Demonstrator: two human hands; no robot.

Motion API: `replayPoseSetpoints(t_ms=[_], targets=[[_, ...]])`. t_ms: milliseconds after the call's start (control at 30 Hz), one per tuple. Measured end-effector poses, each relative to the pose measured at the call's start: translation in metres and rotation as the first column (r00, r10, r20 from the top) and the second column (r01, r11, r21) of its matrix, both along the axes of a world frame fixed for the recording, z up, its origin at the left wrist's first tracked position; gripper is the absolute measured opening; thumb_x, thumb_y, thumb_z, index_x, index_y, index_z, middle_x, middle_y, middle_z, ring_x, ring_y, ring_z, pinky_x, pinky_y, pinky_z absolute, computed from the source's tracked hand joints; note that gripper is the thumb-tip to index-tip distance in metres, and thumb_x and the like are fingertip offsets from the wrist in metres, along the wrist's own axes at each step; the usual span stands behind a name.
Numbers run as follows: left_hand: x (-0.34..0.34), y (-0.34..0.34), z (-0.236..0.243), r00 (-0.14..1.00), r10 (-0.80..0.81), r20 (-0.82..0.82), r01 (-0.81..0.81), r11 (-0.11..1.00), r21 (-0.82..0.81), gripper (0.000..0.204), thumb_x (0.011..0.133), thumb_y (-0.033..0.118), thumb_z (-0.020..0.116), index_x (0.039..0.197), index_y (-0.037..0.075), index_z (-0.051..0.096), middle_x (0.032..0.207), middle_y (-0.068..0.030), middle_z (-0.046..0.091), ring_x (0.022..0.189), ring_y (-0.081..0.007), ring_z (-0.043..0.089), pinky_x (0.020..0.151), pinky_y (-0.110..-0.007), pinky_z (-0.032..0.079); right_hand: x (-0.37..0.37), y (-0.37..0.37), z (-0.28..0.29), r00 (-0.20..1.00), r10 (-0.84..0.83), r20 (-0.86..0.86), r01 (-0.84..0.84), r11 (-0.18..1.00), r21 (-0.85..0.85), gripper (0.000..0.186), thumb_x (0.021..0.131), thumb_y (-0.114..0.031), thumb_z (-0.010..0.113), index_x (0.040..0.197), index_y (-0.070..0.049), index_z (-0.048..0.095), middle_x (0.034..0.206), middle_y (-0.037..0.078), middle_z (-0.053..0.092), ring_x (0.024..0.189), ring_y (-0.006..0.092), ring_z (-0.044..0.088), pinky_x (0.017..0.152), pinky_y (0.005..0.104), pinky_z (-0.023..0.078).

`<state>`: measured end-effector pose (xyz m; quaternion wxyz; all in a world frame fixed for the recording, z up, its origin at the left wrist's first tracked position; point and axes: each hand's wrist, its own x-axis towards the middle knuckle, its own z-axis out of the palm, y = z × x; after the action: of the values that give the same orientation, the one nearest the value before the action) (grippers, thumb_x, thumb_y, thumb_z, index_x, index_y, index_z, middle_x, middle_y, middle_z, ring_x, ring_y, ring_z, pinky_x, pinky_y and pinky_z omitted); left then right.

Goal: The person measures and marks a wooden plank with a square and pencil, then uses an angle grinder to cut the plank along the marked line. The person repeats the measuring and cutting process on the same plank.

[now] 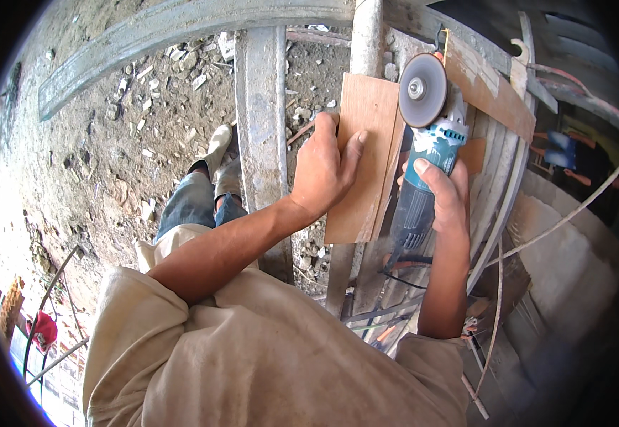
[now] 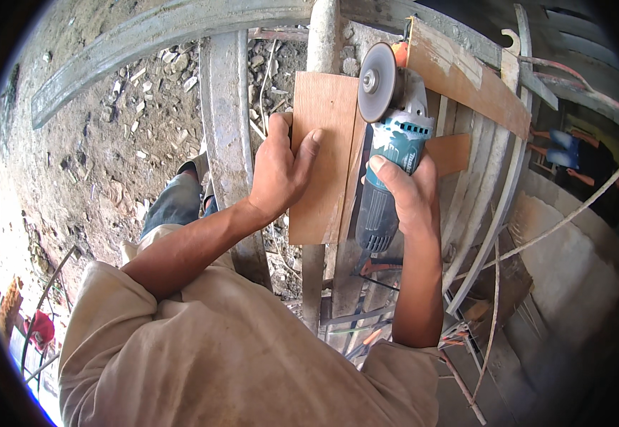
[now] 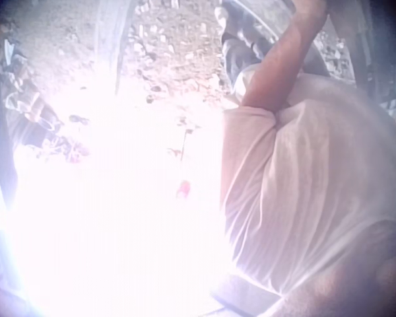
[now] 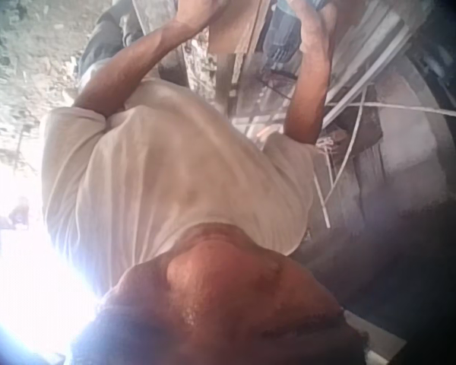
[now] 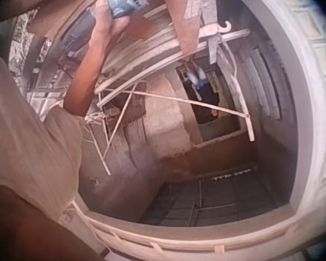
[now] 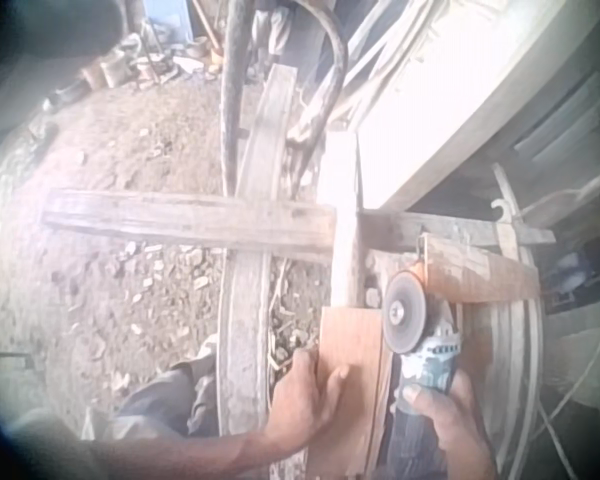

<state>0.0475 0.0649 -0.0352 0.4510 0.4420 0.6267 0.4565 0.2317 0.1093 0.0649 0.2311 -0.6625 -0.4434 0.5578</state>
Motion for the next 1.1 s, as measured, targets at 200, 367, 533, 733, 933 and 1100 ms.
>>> replayPoseSetpoints(t_ms=[200,367,533,733,933,1100], targets=[[-0.001,0.0,0.001,1.0,0.003,-0.025,-0.003,1.0,-0.014,0.036,0.101,0.025,0.067,0.112,0.0,0.044,0.083,-0.0295,0.063,0.076,-0.0507,0.064,0.066,-0.053,0.051,0.002,-0.003,-0.004,1.0,-0.005,-0.002,0.005,1.0,-0.012,0.045,0.083,-0.033,0.076,0.109,0.002,0.064,0.089,0.011,0.069,0.071,0.0173,0.068,0.066,0.0308,0.057],[0.0,0.0,-0.002,0.998,-0.003,-0.062,0.004,1.0,0.014,0.037,0.101,0.025,0.067,0.112,-0.001,0.044,0.083,-0.0287,0.064,0.076,-0.0497,0.065,0.066,-0.053,0.051,0.009,-0.022,-0.006,0.997,-0.056,-0.053,0.05,0.994,-0.102,0.046,0.083,-0.025,0.077,0.118,0.0,0.062,0.096,0.004,0.065,0.08,0.0124,0.064,0.074,0.0307,0.056],[0.001,0.0,0.0,1.0,0.008,-0.023,-0.008,1.0,0.013,0.037,0.1,0.025,0.068,0.111,-0.002,0.043,0.081,-0.0286,0.063,0.075,-0.0494,0.066,0.065,-0.053,0.051,0.011,-0.04,0.004,0.999,-0.038,-0.033,0.037,0.998,-0.052,0.052,0.082,-0.032,0.078,0.118,0.002,0.06,0.092,0.012,0.069,0.076,0.0189,0.069,0.072,0.0338,0.058],[0.001,0.001,-0.004,0.998,0.003,-0.068,0.0,0.999,0.034,0.037,0.101,0.025,0.066,0.112,-0.003,0.044,0.08,-0.0289,0.064,0.074,-0.0504,0.066,0.064,-0.054,0.051,0.012,-0.052,0.009,0.999,-0.04,0.004,0.04,0.994,-0.103,0.053,0.082,-0.031,0.077,0.119,0.002,0.059,0.094,0.012,0.069,0.077,0.0193,0.069,0.073,0.034,0.058],[0.002,0.001,-0.004,0.998,0.016,-0.066,-0.012,0.998,0.058,0.039,0.1,0.026,0.067,0.112,-0.004,0.045,0.08,-0.0295,0.064,0.074,-0.0507,0.066,0.064,-0.054,0.052,0.027,-0.076,-0.002,0.999,-0.007,0.038,0.012,0.99,-0.14,0.053,0.081,-0.031,0.077,0.118,0.002,0.06,0.095,0.013,0.069,0.077,0.0193,0.069,0.074,0.0342,0.058],[0.002,0.001,-0.006,0.997,0.027,-0.067,-0.024,0.998,0.049,0.039,0.1,0.026,0.067,0.112,-0.004,0.045,0.083,-0.0297,0.066,0.075,-0.0499,0.067,0.065,-0.054,0.053,0.034,-0.097,-0.002,0.996,0.021,0.084,-0.008,0.988,-0.156,0.055,0.08,-0.033,0.079,0.118,0.002,0.06,0.095,0.013,0.069,0.078,0.0192,0.07,0.073,0.0341,0.058]])
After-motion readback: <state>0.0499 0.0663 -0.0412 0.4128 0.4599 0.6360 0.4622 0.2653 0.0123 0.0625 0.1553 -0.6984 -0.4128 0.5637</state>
